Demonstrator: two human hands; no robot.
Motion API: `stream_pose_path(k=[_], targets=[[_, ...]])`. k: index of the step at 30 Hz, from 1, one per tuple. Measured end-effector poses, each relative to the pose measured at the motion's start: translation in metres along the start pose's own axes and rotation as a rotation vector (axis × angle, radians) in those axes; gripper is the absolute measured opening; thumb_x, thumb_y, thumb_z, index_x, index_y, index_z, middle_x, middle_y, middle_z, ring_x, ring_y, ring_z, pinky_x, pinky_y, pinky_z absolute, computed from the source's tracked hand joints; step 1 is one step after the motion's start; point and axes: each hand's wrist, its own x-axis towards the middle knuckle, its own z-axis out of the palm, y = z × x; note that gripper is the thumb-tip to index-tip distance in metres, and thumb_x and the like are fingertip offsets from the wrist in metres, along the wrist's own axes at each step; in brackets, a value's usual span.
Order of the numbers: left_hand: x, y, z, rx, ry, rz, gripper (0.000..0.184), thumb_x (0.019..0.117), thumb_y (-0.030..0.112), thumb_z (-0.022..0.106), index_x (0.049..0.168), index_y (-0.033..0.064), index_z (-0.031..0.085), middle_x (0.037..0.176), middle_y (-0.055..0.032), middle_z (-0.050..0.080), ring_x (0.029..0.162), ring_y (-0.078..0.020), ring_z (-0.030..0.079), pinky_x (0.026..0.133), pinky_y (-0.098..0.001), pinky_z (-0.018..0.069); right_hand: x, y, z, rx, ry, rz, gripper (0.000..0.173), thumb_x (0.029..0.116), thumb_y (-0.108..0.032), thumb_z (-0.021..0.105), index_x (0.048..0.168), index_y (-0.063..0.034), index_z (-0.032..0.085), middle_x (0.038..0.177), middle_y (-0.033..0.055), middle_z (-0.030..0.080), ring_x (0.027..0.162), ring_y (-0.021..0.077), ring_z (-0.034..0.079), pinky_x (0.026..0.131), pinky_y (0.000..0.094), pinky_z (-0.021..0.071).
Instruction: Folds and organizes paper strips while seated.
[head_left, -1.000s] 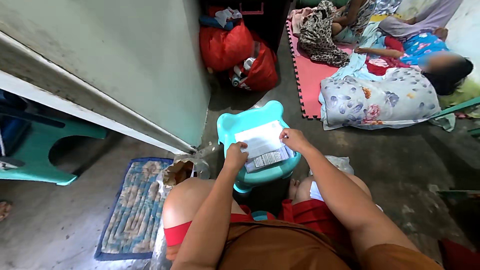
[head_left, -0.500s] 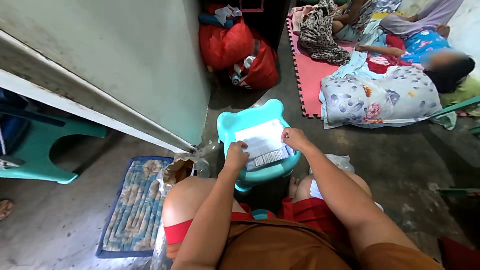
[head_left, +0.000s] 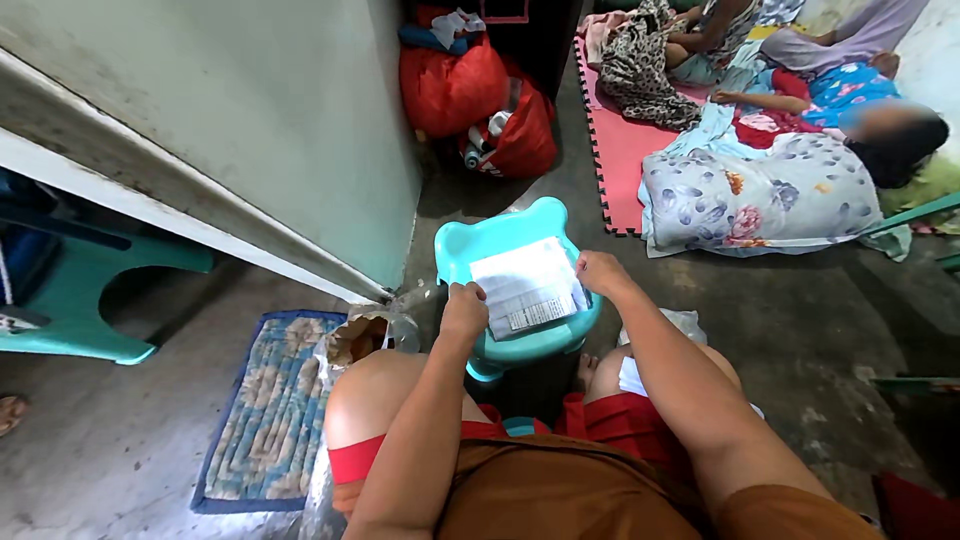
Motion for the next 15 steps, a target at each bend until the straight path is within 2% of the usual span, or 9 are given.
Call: stream_pose_path(k=[3,5,7,9,11,14,15], targets=[[-0.001,-0.001,-0.004,-0.003,0.000,0.014,0.031,0.0990,0.017,0.064,0.129,0.0074,0.066,0.143,-0.0249,0.051,0.127,-0.0379,0.057,0.104,-0.0538,0.0488,-0.009,0.003,-0.024,0.253,0.128,-0.057,0.022,0.1027,-0.013,0.058,0.118,0.0006,0.067,0.117,0.0265,0.067,0.109,0.0435,0.064,0.092,0.0642,0.0500],[-0.004,0.002,-0.005,-0.043,0.066,0.064,0.035,0.0990,0.018,0.065,0.132,0.0062,0.063,0.143,-0.0265,0.050,0.125,-0.0399,0.058,0.104,-0.0552,0.0494,-0.015,0.008,-0.044,0.469,0.193,-0.108,0.024,0.1042,-0.015,0.057,0.122,0.0003,0.064,0.119,0.0230,0.065,0.102,0.0367,0.067,0.088,0.0565,0.0548],[-0.011,0.013,-0.002,-0.111,0.152,0.219,0.037,0.0979,0.018,0.067,0.132,0.0036,0.062,0.139,-0.0269,0.052,0.115,-0.0392,0.063,0.097,-0.0539,0.0538,-0.035,0.007,-0.068,0.650,0.244,-0.168,0.027,0.1060,-0.016,0.054,0.126,0.0007,0.060,0.118,0.0198,0.064,0.094,0.0279,0.066,0.081,0.0463,0.0558],[-0.022,0.035,0.005,-0.171,0.133,0.428,0.036,0.0983,0.019,0.068,0.130,0.0020,0.063,0.136,-0.0241,0.056,0.110,-0.0354,0.066,0.093,-0.0504,0.0567,-0.052,0.010,-0.087,0.781,0.302,-0.250,0.026,0.1065,-0.017,0.052,0.126,-0.0006,0.059,0.111,0.0144,0.065,0.088,0.0198,0.065,0.076,0.0378,0.0564],[-0.038,0.065,0.022,-0.210,-0.034,0.607,0.035,0.1005,0.026,0.065,0.127,0.0026,0.064,0.130,-0.0198,0.061,0.107,-0.0303,0.067,0.092,-0.0472,0.0574,-0.066,0.015,-0.101,0.886,0.352,-0.318,0.024,0.1067,-0.017,0.051,0.123,-0.0024,0.060,0.106,0.0093,0.065,0.082,0.0145,0.065,0.072,0.0322,0.0567],[-0.066,0.107,0.050,-0.151,-0.434,0.757,0.044,0.1019,0.032,0.063,0.136,0.0045,0.062,0.135,-0.0168,0.062,0.122,-0.0281,0.062,0.105,-0.0459,0.0500,-0.105,0.017,-0.114,0.925,0.366,-0.337,0.021,0.1080,-0.018,0.049,0.122,-0.0048,0.058,0.104,0.0057,0.065,0.082,0.0108,0.066,0.073,0.0273,0.0567],[-0.072,0.114,0.059,-0.141,-0.524,0.779,0.045,0.1006,0.032,0.065,0.136,0.0041,0.062,0.133,-0.0163,0.063,0.120,-0.0264,0.063,0.105,-0.0443,0.0502,-0.126,0.015,-0.116,0.894,0.337,-0.322,0.021,0.1099,-0.019,0.046,0.125,-0.0064,0.054,0.106,0.0044,0.064,0.084,0.0078,0.064,0.076,0.0237,0.0552]])
